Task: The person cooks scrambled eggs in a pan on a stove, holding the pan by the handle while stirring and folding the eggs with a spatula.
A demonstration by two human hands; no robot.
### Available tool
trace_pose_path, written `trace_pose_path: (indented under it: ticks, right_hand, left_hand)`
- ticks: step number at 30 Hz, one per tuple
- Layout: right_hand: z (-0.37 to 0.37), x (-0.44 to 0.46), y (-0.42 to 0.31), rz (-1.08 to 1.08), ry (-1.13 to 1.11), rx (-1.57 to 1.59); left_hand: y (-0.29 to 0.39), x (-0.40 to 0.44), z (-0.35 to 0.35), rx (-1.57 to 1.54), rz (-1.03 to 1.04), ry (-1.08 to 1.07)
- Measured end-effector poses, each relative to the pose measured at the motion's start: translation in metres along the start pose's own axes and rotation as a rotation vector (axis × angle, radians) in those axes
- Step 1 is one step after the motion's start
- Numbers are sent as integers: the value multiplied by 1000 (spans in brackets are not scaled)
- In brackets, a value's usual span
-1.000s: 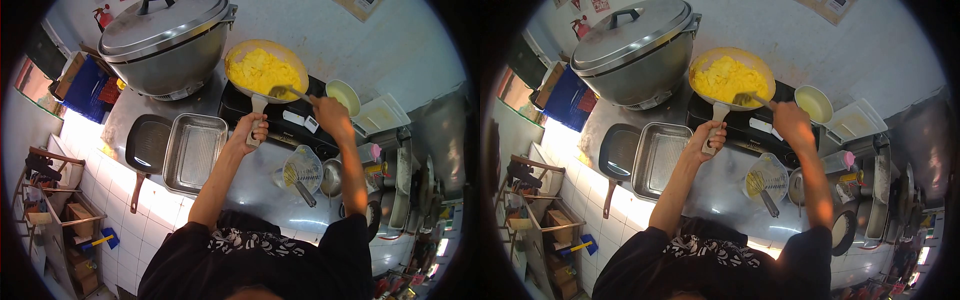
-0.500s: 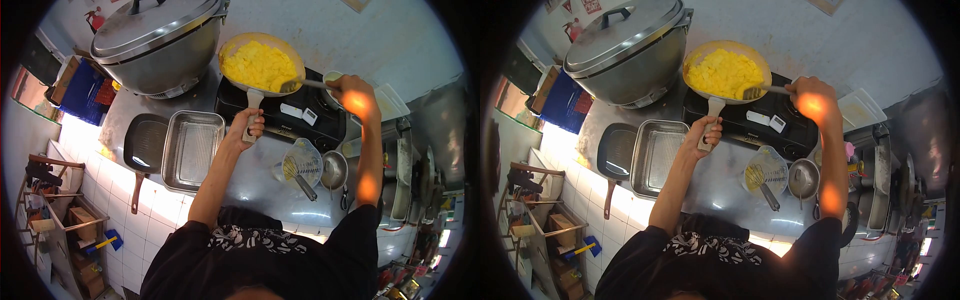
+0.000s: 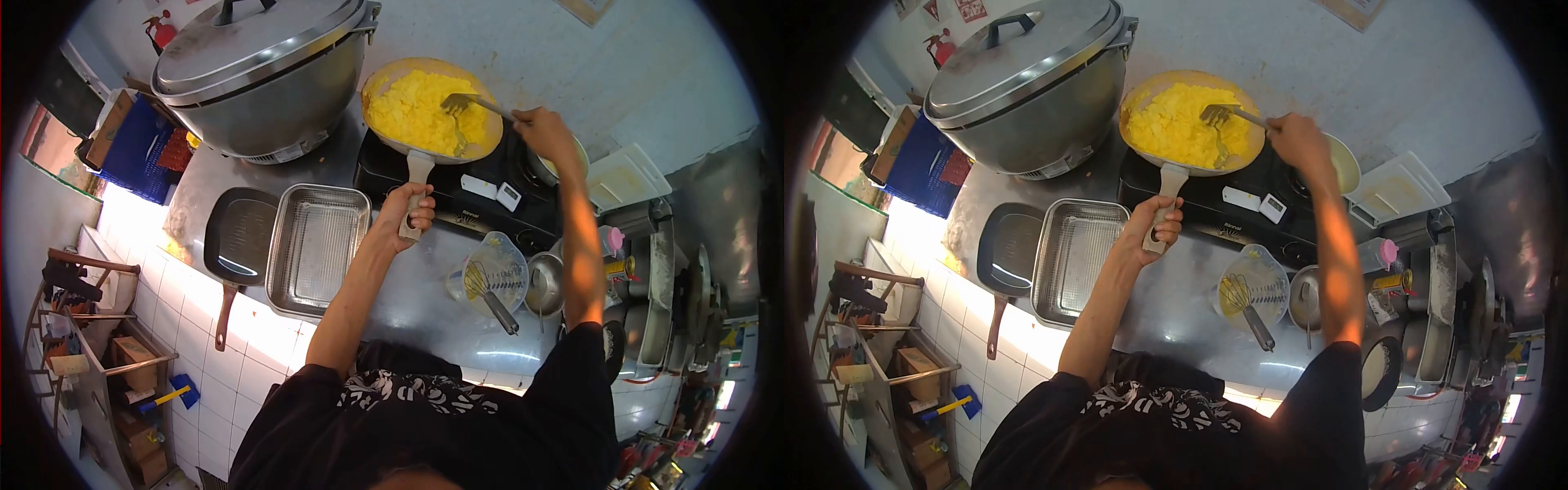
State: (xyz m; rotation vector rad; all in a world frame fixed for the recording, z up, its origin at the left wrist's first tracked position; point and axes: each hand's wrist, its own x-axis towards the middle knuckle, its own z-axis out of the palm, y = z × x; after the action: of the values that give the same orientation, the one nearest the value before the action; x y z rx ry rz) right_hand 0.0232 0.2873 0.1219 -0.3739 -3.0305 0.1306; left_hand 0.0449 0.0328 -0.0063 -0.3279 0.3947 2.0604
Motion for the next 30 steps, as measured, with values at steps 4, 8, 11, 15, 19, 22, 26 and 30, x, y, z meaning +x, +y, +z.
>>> trace_pose_path:
  ticks: [4, 8, 11, 15, 19, 22, 26, 30]
  right_hand:
    - [-71, -46, -31, -18, -54, -221]
    - [-58, -56, -44, -165, -14, -548]
    - [-20, -39, -36, -224, 66, -603]
    - [18, 10, -29, -227, 214, -537]
    - [33, 48, -27, -275, 281, -500]
    - [36, 51, -23, -419, 363, -494]
    - [-22, 15, -36, -309, 232, -444]
    - [-77, -36, -48, -147, 53, -396]
  left_hand:
    - [1, 2, 5, -5, 21, 25]
    - [0, 2, 5, -15, 31, 22]
    - [-1, 2, 5, -24, 36, 22]
    - [-1, 1, 5, -31, 44, 13]
    - [1, 1, 5, 2, 33, 23]
    - [0, 1, 2, -2, 8, 3]
    - [2, 0, 2, 16, 19, 2]
    - [1, 1, 1, -6, 16, -6]
